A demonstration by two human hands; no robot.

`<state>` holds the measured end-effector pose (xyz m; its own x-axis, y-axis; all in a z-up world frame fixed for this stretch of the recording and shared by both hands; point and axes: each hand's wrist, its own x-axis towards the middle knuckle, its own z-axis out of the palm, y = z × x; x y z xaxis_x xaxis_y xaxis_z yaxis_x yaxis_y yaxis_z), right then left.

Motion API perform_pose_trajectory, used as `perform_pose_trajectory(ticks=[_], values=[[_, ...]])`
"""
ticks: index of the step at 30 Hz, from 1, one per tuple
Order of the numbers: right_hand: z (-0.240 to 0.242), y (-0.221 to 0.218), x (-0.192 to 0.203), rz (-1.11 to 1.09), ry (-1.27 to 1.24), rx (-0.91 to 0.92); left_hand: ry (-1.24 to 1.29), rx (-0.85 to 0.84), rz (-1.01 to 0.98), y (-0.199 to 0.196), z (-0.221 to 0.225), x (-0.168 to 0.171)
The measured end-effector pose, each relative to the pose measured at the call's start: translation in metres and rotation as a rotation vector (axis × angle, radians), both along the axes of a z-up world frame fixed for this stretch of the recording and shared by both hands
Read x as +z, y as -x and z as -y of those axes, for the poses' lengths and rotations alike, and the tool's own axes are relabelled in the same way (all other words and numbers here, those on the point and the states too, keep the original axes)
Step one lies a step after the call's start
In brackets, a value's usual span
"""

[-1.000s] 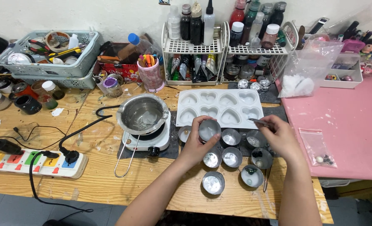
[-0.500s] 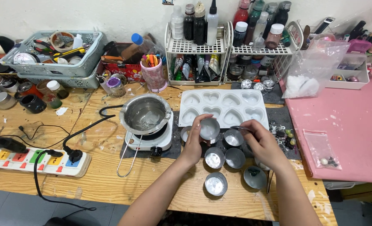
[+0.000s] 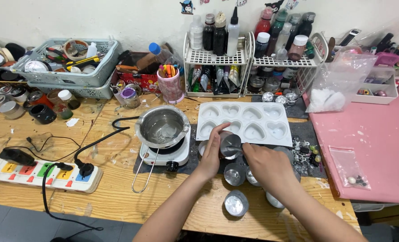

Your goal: Cleaning and scraping small metal cups with a spoon at a workshop desk.

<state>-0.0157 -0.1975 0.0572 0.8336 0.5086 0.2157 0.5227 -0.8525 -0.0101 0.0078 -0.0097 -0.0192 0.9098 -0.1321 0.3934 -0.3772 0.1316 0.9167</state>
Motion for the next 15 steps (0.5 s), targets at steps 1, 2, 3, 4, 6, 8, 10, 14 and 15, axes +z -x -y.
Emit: perform_pose_trajectory(ticks=[1, 2, 3, 4, 6, 8, 10, 14, 15], values=[[-0.003, -0.001, -0.001, 0.004, 0.001, -0.003, 0.001, -0.003, 0.004, 0.001, 0.001, 0.000], [-0.007, -0.002, -0.002, 0.073, 0.056, 0.001, 0.035, -0.044, -0.057, 0.002, 0.001, -0.001], [-0.010, -0.003, -0.003, 0.143, 0.112, 0.005, 0.068, -0.084, -0.118, 0.003, 0.001, -0.002], [-0.014, -0.003, -0.003, 0.144, 0.113, 0.006, 0.070, -0.083, -0.117, 0.000, 0.000, -0.011], [-0.020, -0.001, -0.002, 0.119, 0.221, -0.049, -0.047, -0.010, -0.115, -0.006, -0.001, -0.030], [-0.024, -0.003, -0.010, 0.112, 0.214, -0.032, -0.016, -0.005, -0.096, -0.010, 0.000, -0.034], [-0.025, -0.004, -0.017, 0.106, 0.207, -0.016, 0.017, 0.000, -0.077, -0.013, 0.002, -0.037], [-0.028, -0.008, -0.020, -0.093, 0.173, 0.024, 0.087, 0.001, 0.030, -0.018, 0.004, -0.039], [-0.028, -0.008, -0.018, -0.114, 0.151, 0.037, 0.092, 0.009, -0.008, -0.018, 0.004, -0.041]])
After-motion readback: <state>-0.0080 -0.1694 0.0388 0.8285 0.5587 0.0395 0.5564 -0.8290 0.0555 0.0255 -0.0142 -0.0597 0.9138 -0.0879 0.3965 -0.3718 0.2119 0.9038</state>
